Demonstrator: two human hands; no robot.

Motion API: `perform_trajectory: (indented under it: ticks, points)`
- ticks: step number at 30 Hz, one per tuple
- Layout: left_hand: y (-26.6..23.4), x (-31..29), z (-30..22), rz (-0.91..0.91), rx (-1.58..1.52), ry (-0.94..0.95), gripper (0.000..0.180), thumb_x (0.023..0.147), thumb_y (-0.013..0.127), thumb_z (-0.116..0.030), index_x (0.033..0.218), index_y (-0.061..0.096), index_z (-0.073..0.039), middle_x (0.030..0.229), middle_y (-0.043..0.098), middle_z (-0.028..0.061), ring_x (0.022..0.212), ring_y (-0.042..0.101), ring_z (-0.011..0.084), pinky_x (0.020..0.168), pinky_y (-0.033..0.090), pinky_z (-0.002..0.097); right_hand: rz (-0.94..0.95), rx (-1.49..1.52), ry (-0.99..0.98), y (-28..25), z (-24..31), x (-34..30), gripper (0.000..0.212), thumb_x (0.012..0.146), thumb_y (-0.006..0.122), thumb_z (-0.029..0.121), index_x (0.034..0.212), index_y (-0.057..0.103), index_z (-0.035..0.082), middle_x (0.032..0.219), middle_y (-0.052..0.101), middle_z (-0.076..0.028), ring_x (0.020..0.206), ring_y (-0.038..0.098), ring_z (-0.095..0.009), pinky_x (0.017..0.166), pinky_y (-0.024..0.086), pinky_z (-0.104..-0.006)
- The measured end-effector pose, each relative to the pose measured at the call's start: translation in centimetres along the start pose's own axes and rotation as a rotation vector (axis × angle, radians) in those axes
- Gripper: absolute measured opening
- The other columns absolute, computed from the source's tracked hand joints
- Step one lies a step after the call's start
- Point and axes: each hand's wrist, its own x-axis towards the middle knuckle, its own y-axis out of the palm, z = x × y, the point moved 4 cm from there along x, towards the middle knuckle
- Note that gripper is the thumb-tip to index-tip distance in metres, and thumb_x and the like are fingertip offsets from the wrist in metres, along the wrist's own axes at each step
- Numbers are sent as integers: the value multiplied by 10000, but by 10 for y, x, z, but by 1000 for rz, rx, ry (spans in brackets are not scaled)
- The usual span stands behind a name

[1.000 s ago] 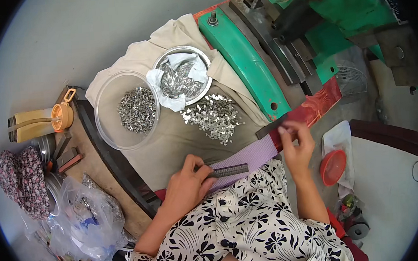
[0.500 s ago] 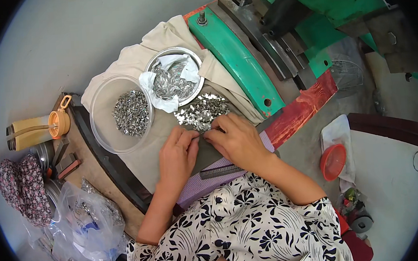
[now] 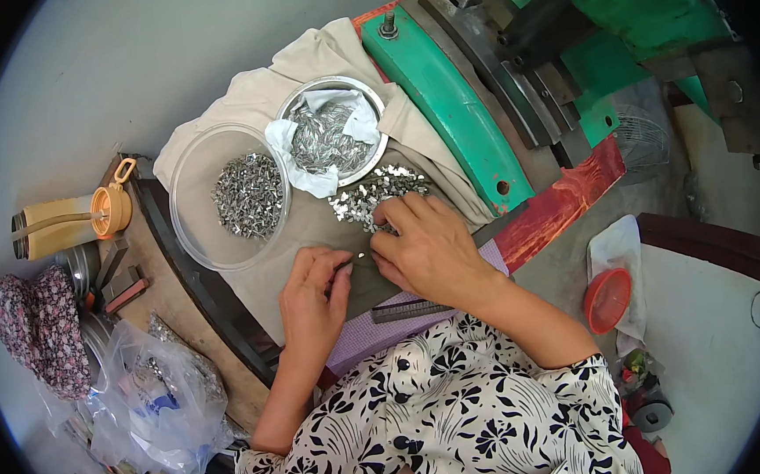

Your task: Attaching small metal studs to a fabric strap using a manual press machine.

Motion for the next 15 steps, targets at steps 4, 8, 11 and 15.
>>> perform_trajectory:
  ticks: [4, 8, 11, 15]
  points:
    - [6, 4, -2, -7, 91, 104, 135, 835, 708, -67, 969, 694, -61, 929, 591, 82, 801, 634, 295, 673, 517, 411, -26, 85, -60, 1, 6, -12, 169, 723, 746, 152, 765, 601, 76, 962, 589, -49, 871, 576, -255, 733, 455, -374]
    - [10, 5, -3, -24, 118, 126, 111, 827, 720, -83, 935, 704, -64, 915, 588, 72, 801, 628, 285, 665, 517, 402, 6, 221, -117, 0, 17, -48, 222, 689, 805, 142, 852, 659, 105, 983, 613, -27, 907, 598, -243, 741, 455, -371]
    - [10, 8, -4, -31, 104, 114, 104, 818, 725, -79, 917, 698, -62, 908, 587, 67, 798, 628, 284, 660, 513, 406, 33, 202, -94, 8, 17, -65, 230, 689, 817, 162, 883, 698, 129, 978, 611, -6, 915, 593, -232, 755, 454, -366]
    - [7, 9, -4, -52, 88, 93, 91, 795, 749, -49, 863, 690, -43, 885, 610, 71, 710, 638, 266, 608, 504, 371, 22, 217, -54, 0, 12, -56, 235, 689, 817, 171, 906, 734, 134, 959, 613, -4, 907, 587, -239, 754, 451, -369]
